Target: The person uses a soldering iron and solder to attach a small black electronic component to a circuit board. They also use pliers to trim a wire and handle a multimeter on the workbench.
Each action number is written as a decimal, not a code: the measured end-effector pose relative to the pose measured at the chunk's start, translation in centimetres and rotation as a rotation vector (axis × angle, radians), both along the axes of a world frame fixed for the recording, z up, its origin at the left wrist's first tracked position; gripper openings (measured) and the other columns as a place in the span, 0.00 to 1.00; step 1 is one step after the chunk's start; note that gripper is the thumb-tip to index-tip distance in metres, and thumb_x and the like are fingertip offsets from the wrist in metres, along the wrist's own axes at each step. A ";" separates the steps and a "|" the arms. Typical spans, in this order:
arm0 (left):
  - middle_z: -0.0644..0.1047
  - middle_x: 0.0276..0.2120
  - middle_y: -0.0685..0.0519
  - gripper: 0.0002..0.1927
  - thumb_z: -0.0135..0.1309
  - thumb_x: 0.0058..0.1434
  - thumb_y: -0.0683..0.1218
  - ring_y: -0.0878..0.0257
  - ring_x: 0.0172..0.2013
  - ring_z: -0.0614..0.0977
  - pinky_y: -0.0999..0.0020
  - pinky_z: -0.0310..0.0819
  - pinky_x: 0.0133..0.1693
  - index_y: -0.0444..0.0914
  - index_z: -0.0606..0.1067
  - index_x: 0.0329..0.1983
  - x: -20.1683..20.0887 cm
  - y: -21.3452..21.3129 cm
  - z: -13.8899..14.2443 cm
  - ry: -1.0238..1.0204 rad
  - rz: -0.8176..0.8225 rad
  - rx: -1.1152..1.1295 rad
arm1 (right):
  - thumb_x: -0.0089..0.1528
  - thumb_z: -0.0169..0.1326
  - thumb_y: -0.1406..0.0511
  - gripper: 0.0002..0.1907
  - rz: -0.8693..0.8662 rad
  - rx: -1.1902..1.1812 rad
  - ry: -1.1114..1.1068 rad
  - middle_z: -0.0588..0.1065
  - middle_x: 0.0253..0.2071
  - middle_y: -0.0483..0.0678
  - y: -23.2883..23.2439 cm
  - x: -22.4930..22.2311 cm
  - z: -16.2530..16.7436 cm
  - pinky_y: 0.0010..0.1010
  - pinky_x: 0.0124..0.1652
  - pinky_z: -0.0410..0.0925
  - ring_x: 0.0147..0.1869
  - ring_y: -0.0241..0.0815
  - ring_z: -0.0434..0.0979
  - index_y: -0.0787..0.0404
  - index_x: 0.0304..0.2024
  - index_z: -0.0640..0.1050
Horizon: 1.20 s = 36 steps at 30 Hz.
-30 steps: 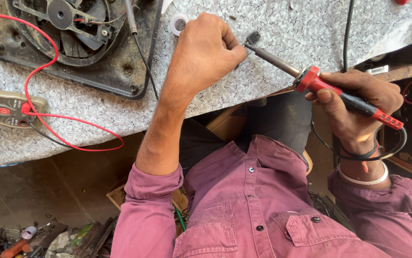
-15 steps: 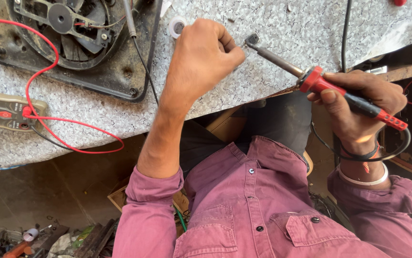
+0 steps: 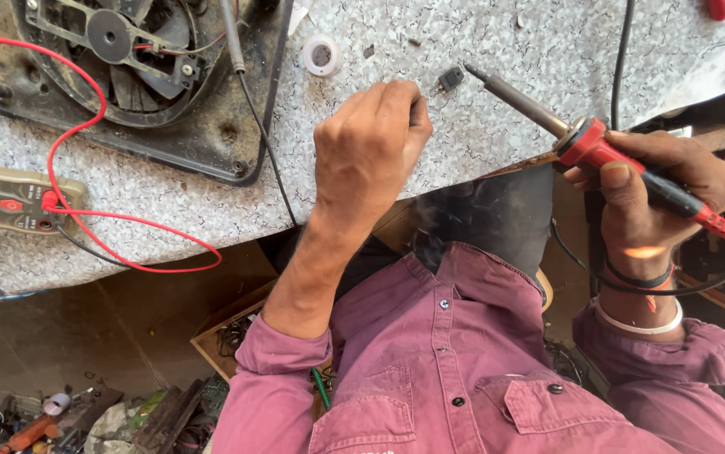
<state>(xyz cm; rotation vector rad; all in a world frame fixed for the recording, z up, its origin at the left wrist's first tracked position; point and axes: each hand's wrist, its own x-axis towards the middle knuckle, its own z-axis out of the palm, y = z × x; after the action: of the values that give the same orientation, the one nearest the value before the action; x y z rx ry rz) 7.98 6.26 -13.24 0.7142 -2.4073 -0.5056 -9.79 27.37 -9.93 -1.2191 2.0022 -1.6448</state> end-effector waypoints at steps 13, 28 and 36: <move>0.80 0.37 0.52 0.15 0.65 0.64 0.39 0.61 0.29 0.82 0.64 0.75 0.30 0.38 0.70 0.47 1.6 -0.3 3.2 0.067 0.013 0.247 | 0.74 0.62 0.48 0.32 -0.097 -0.111 -0.077 0.78 0.35 0.58 1.0 -0.6 -1.2 0.27 0.35 0.76 0.34 0.45 0.83 0.76 0.47 0.76; 0.80 0.37 0.51 0.08 0.63 0.64 0.44 0.54 0.38 0.83 0.59 0.77 0.39 0.39 0.73 0.39 -5.7 1.9 6.2 0.147 -0.233 0.229 | 0.75 0.59 0.49 0.28 -0.489 -0.494 -0.223 0.76 0.36 0.58 5.0 -5.2 -3.2 0.28 0.29 0.66 0.29 0.45 0.75 0.69 0.52 0.71; 0.81 0.37 0.51 0.06 0.59 0.64 0.44 0.57 0.35 0.84 0.63 0.80 0.38 0.39 0.74 0.40 -8.3 3.9 5.2 0.217 -0.213 0.197 | 0.76 0.59 0.54 0.23 -0.683 -0.456 -0.280 0.74 0.39 0.55 8.9 -7.2 -5.3 0.26 0.32 0.64 0.33 0.41 0.71 0.69 0.51 0.73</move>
<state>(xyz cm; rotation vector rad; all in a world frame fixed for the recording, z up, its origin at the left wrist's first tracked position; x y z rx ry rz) -0.33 10.14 -8.06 0.4567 -2.2593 -0.8709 -17.01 36.28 -15.23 -0.3496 2.0396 -2.5260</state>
